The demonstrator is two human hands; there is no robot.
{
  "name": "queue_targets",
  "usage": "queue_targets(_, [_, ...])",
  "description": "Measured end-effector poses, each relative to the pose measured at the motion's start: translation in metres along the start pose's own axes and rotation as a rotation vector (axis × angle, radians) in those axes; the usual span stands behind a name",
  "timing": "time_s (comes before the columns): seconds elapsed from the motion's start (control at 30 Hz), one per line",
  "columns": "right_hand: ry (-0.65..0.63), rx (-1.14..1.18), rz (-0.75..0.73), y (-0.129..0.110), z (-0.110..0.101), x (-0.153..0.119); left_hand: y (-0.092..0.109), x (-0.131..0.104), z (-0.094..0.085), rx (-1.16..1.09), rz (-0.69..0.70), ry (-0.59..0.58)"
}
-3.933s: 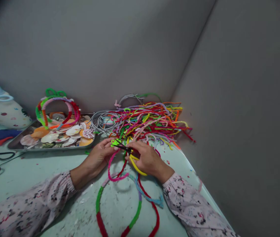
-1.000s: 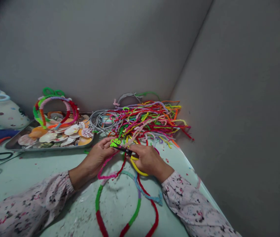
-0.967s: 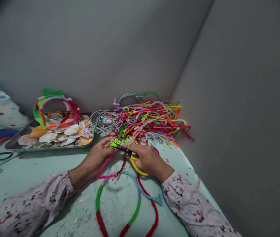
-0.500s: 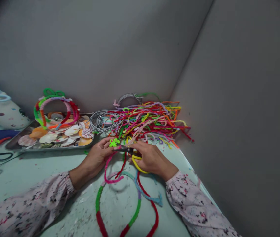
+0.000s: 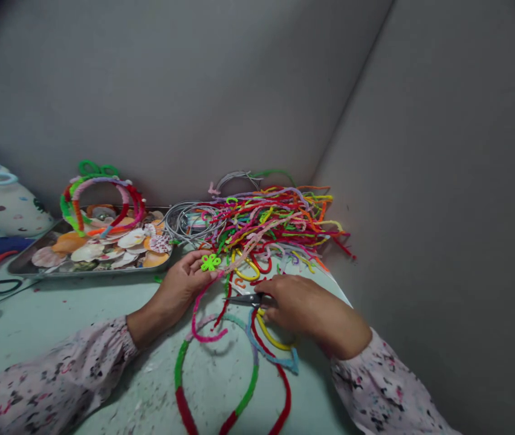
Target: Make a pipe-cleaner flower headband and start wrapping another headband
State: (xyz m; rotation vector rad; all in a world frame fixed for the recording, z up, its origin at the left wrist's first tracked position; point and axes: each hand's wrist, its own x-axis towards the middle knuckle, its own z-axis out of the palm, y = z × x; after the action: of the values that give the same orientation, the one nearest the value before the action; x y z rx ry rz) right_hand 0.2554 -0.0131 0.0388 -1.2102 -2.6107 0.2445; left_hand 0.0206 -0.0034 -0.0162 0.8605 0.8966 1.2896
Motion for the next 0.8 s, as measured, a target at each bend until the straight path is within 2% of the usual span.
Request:
queue_targets(0.03, [-0.027,-0.027,0.004,-0.003,0.001,0.003,0.0,-0.001,0.001,0.009,0.004,-0.008])
queue_targets(0.1, [-0.003,-0.066,0.01,-0.009,0.003,0.012,0.001,-0.003,0.003,0.019,0.013,-0.021])
queue_targets(0.23, [0.162,-0.056,-0.096,-0.019,0.01,0.027,0.002,-0.006,0.007,0.043,0.009,-0.059])
queue_targets(0.3, [0.202,-0.037,-0.141,-0.023,0.013,0.03,0.003,-0.007,0.008,0.048,0.007,-0.074])
queue_targets(0.53, [0.182,0.003,-0.15,-0.031,0.017,0.028,0.003,-0.008,0.01,0.041,0.002,-0.094])
queue_targets(0.8, [0.17,-0.101,-0.133,-0.029,0.022,0.031,0.002,-0.008,0.01,0.045,-0.007,-0.12])
